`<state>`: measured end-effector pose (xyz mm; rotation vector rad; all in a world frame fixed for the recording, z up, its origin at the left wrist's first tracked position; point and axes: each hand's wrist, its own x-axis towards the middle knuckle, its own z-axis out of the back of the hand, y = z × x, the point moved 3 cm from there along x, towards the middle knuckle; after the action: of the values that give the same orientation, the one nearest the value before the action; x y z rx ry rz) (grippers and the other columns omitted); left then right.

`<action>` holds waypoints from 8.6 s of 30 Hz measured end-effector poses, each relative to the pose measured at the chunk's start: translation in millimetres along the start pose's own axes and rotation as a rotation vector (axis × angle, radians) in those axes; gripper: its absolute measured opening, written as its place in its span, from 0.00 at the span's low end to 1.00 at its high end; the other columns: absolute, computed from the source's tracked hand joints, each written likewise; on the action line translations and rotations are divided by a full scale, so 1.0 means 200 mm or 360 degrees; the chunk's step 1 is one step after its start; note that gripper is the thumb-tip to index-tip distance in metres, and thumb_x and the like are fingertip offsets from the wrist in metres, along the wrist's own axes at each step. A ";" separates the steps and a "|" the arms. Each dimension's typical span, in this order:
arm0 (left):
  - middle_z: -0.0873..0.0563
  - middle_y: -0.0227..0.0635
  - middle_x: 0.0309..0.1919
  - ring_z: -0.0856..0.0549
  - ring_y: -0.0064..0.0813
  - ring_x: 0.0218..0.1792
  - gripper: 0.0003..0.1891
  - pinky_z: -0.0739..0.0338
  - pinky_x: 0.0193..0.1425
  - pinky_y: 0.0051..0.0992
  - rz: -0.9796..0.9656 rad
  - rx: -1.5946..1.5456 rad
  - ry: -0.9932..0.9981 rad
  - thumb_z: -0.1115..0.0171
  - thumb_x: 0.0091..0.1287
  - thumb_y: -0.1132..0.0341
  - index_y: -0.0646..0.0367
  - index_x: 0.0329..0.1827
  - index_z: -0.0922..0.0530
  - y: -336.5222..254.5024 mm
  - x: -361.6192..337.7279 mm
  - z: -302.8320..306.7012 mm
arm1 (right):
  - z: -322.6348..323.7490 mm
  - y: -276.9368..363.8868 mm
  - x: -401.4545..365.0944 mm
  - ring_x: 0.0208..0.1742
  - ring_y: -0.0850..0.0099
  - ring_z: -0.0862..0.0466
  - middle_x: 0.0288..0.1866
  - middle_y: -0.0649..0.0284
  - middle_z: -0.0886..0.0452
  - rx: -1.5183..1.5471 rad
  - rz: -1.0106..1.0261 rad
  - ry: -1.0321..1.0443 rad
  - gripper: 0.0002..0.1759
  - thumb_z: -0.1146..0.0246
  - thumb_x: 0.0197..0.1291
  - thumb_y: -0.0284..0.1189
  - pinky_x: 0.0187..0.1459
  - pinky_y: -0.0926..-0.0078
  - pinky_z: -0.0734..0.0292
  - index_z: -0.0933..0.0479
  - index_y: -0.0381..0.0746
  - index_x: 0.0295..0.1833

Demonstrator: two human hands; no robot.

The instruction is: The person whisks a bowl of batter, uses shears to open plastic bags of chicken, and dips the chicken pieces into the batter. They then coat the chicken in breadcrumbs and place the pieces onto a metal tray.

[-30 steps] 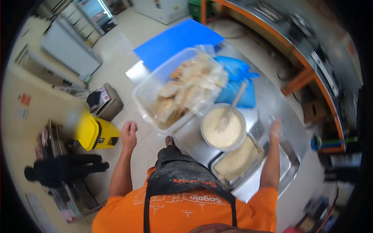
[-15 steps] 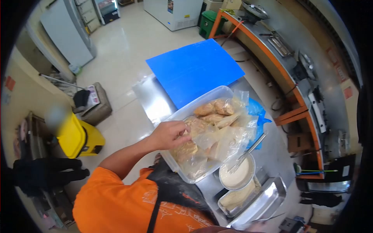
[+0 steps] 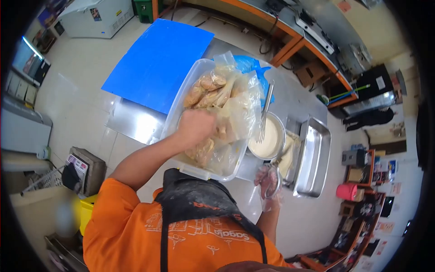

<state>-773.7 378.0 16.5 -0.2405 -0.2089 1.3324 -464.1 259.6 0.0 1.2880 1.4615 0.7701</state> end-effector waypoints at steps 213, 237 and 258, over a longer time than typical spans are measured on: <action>0.24 0.33 0.24 0.24 0.28 0.26 0.12 0.30 0.30 0.30 0.0899 -0.1377 -0.0649 0.39 0.67 0.70 0.54 0.50 0.32 1.08 -0.77 -0.62 | -0.89 -0.01 -0.22 0.24 0.76 0.26 0.25 0.69 0.27 -0.0200 -0.0436 0.0911 0.22 0.40 0.71 0.51 0.25 0.77 0.31 0.26 0.41 0.40; 0.19 0.33 0.30 0.22 0.23 0.31 0.12 0.25 0.38 0.26 0.1158 -0.1267 -0.0578 0.39 0.70 0.71 0.61 0.54 0.21 1.56 -1.51 -0.87 | -1.64 -0.70 -0.16 0.39 0.58 0.17 0.37 0.55 0.17 -0.1544 0.0492 0.1337 0.08 0.40 0.65 0.29 0.45 0.57 0.21 0.20 0.38 0.46; 0.12 0.45 0.35 0.13 0.34 0.37 0.13 0.21 0.45 0.33 0.1432 -0.1211 -0.0080 0.39 0.70 0.63 0.59 0.53 0.18 1.34 -1.73 -1.32 | -1.10 -0.13 0.74 0.49 0.49 0.14 0.48 0.42 0.16 -0.2970 -0.0175 0.1276 0.15 0.42 0.57 0.29 0.49 0.56 0.21 0.18 0.30 0.43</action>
<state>-1025.2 85.0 -318.8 -1.0316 -0.7085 2.1027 -670.0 428.8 2.5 -0.5937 0.6350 1.9293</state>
